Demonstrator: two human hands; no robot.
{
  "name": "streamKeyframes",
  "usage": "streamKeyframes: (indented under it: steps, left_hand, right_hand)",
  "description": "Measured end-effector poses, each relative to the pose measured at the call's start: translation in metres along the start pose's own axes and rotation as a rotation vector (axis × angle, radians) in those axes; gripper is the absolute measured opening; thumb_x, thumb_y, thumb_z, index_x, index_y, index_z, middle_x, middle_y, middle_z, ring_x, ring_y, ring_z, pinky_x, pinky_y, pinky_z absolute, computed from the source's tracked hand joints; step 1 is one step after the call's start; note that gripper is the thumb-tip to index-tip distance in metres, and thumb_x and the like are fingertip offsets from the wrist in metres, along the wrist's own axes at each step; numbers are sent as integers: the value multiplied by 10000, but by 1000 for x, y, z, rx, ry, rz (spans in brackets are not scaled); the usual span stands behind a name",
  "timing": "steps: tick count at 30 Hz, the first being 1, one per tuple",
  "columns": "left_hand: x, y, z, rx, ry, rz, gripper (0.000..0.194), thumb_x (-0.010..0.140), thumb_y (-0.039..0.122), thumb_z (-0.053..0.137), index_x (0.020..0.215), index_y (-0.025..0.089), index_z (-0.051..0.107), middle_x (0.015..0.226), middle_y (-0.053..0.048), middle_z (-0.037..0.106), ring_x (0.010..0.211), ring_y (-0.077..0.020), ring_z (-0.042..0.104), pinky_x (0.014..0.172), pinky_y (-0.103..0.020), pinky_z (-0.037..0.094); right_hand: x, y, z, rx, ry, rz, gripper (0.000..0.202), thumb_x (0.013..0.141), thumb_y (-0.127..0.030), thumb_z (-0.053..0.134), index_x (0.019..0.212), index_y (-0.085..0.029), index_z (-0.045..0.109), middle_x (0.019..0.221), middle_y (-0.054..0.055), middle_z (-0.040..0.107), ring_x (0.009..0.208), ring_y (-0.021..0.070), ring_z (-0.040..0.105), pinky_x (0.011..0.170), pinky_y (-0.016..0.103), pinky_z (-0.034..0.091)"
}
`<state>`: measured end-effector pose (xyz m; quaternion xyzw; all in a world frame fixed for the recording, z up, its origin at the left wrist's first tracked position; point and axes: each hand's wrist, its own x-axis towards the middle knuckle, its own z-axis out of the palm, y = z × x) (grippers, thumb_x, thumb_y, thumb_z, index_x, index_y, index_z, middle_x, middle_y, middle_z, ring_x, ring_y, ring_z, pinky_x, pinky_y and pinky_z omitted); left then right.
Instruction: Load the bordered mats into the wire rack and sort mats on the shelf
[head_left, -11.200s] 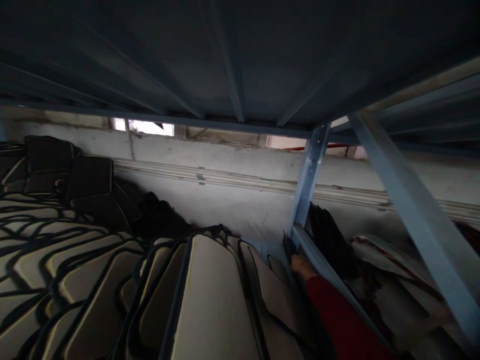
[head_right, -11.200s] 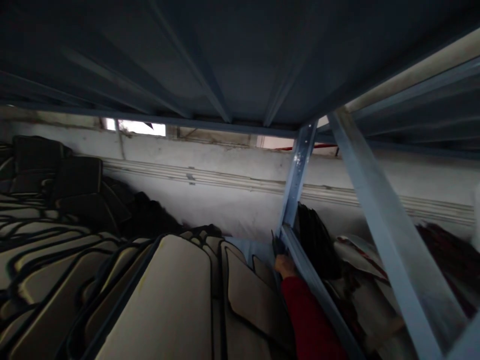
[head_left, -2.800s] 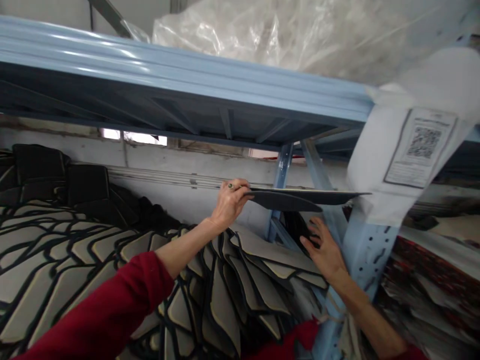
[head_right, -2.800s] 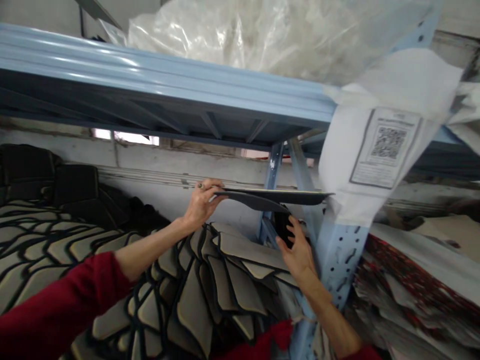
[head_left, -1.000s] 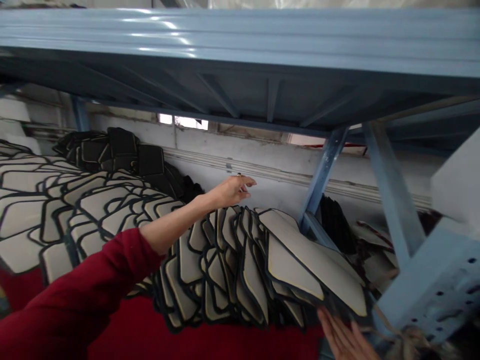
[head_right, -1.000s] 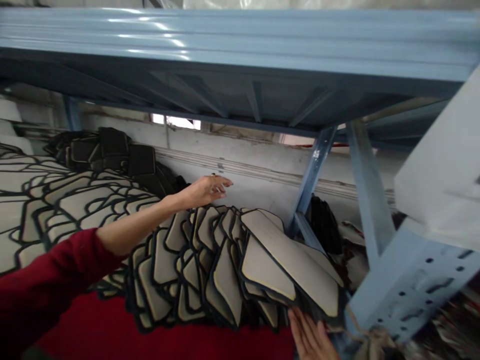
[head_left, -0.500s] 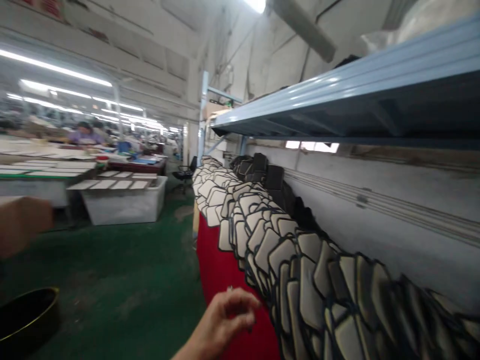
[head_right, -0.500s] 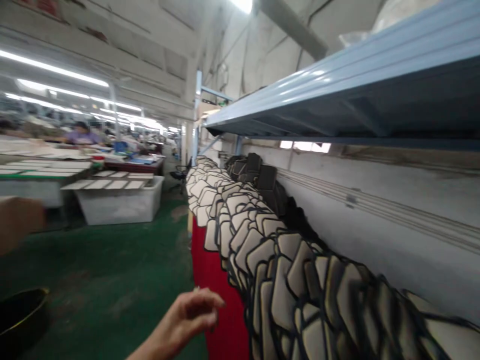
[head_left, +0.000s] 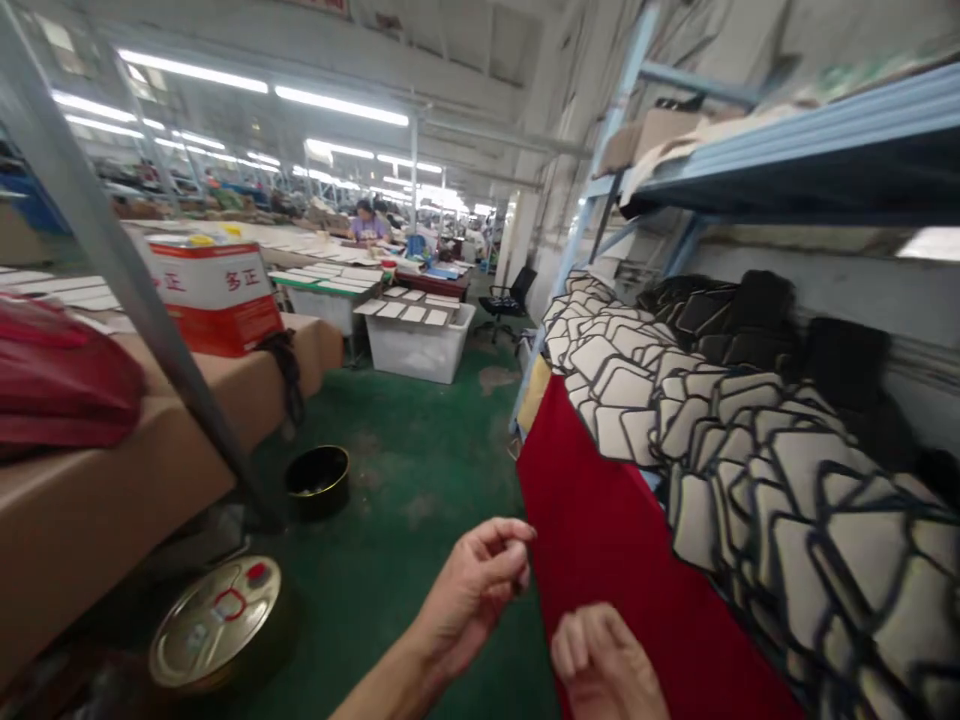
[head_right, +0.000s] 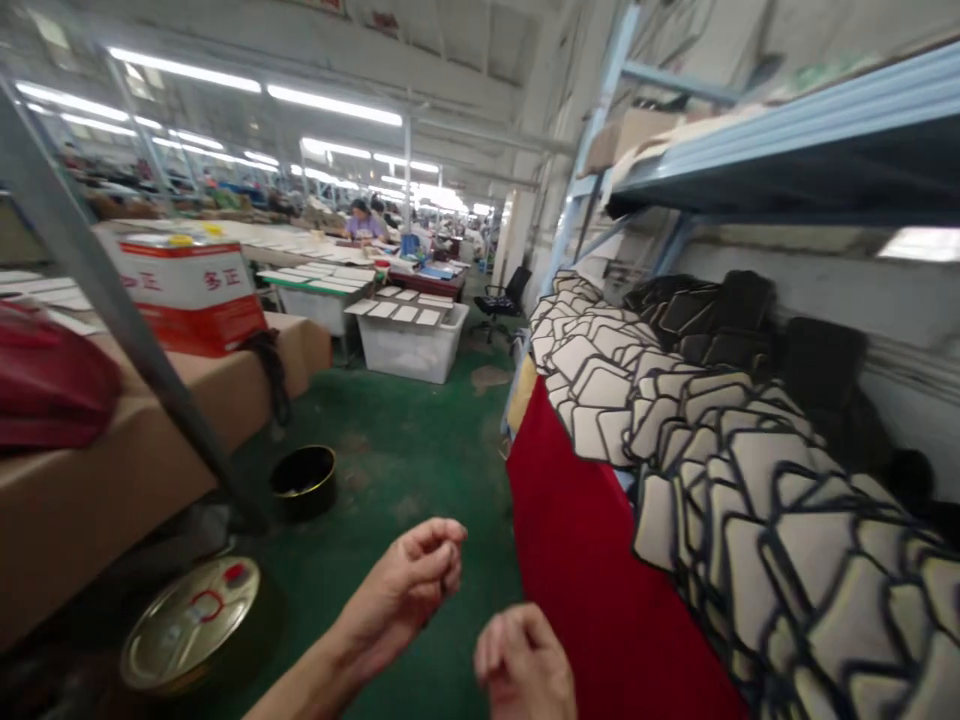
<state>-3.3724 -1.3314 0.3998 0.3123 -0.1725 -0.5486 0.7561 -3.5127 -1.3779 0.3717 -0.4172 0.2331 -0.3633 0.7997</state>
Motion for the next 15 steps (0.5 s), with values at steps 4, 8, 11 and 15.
streamKeyframes:
  steps: [4, 8, 11, 15]
  left_hand:
    - [26, 45, -48, -210, 104, 10, 277, 645, 227, 781, 846, 121, 621, 652, 31, 464, 559, -33, 426, 554, -154, 341]
    - [58, 80, -92, -325, 173, 91, 315, 632, 268, 794, 843, 122, 611, 604, 45, 435, 518, -31, 399, 517, -153, 317]
    - [94, 104, -126, -302, 233, 192, 328, 607, 288, 810, 797, 112, 609, 585, 41, 449, 501, -29, 404, 513, -158, 310]
    - [173, 133, -184, -185, 290, 307, 397, 596, 406, 801, 772, 121, 589, 517, 41, 453, 436, -37, 396, 465, -182, 256]
  right_hand:
    - [81, 24, 66, 263, -94, 127, 311, 694, -306, 731, 583, -166, 477, 550, -40, 418, 511, 74, 401, 498, 191, 411]
    - [145, 52, 111, 256, -221, 237, 310, 733, -321, 699, 571, -163, 486, 551, -33, 434, 519, 75, 406, 511, 185, 426]
    - [208, 81, 124, 169, -340, 303, 358, 715, -406, 705, 556, -158, 503, 538, -18, 465, 514, 79, 440, 512, 193, 425]
    - [314, 119, 136, -135, -423, 371, 491, 678, -603, 651, 530, -160, 498, 509, 7, 485, 474, 99, 461, 489, 234, 416]
